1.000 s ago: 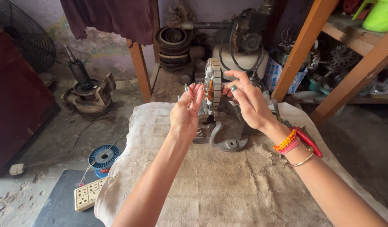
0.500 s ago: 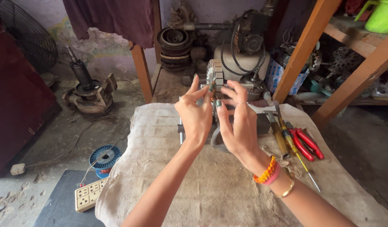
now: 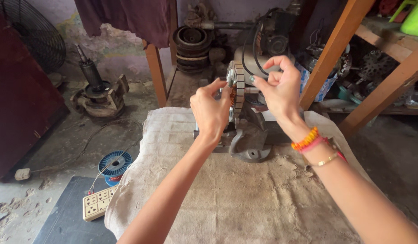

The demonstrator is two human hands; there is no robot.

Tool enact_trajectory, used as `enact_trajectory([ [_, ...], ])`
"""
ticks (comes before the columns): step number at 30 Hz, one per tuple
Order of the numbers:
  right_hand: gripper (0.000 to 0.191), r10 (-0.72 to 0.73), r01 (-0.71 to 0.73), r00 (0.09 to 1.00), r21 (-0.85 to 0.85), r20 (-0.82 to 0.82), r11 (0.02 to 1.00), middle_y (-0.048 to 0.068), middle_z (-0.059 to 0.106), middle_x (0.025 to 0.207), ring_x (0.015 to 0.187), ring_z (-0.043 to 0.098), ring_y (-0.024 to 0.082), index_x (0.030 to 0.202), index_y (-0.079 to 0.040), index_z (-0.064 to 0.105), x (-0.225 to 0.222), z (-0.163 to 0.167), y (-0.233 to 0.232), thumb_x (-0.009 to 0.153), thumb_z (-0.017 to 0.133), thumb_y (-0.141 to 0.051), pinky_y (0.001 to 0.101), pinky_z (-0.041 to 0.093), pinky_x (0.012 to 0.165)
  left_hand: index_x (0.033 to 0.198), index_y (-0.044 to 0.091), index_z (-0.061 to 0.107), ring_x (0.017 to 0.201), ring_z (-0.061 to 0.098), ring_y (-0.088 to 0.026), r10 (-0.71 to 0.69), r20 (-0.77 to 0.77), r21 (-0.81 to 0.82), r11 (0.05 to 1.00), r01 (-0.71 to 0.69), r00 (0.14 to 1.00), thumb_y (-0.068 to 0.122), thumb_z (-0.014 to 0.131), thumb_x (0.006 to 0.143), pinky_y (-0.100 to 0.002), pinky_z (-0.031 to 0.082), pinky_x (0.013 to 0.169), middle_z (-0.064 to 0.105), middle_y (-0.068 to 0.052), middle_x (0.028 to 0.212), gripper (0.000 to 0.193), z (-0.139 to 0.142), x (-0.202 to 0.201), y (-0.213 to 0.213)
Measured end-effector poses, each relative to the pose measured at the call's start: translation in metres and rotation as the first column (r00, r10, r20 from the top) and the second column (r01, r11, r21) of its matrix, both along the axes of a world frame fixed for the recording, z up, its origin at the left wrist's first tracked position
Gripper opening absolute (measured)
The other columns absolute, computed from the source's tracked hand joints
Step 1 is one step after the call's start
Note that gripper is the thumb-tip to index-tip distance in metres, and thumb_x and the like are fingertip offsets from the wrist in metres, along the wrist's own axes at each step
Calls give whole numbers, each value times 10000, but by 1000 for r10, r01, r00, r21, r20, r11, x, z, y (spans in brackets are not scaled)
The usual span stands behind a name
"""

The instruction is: The person works on an electric motor armature clamped in a bench vise, pressing small green wedge pieces into the slots between the laminations around the rotor. They use a screwdriver at times to help seat the wedges and work around the rotor piece by piece by hand.

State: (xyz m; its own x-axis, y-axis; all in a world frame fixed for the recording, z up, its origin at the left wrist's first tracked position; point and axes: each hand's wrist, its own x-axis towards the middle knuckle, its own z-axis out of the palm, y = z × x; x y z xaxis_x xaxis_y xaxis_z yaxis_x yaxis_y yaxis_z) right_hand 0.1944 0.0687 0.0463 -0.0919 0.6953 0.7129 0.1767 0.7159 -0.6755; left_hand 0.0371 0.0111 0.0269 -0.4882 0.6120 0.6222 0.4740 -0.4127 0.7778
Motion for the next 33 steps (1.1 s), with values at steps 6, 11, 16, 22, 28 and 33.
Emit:
enact_trajectory([
  [6,275,-194,165,971,200,136,966,-50,373,554,538,341,20,1044,-37,565,9,-20,21,875,725,108,230,288,531,1074,60,791,926,783,-253,-34,30,-124,992,38,999,130,728,861,-333,588,834,791,-149,1008,233,-3,-3,10],
  [11,291,-328,309,916,112,232,944,-29,368,523,526,344,41,1014,-34,595,40,-56,-2,811,610,174,250,296,520,1109,68,778,813,802,-196,-148,-25,-49,988,147,989,79,709,875,-296,638,735,799,-138,991,244,-22,-23,0],
  [16,295,-173,226,938,-151,302,962,-56,398,511,499,361,9,989,-40,571,50,-62,-44,766,605,149,240,284,485,1223,96,724,938,755,-226,96,-691,223,971,84,716,-4,680,889,-305,626,764,719,-205,1279,352,-49,-13,-15],
  [22,203,95,-91,959,-25,267,996,-75,407,546,519,355,-15,958,-53,601,34,-47,-98,847,627,114,195,289,502,1354,111,665,1107,658,-275,246,-782,312,950,18,572,155,743,884,-362,573,851,562,-208,1420,479,-57,2,-23],
  [28,208,165,-182,933,23,321,983,-44,432,561,515,363,6,990,-20,609,6,-35,-114,834,667,104,195,301,492,1229,83,670,1131,694,-269,225,-809,351,926,139,543,131,706,868,-381,580,872,660,-139,1346,366,-50,2,-23],
  [33,292,50,-143,959,323,280,936,-3,692,951,654,529,51,1275,-27,554,21,-12,-93,1042,526,-200,230,424,605,1135,63,743,976,755,-247,-78,-643,257,915,311,762,2,673,942,-353,611,808,763,-108,1126,213,-42,-5,-28],
])
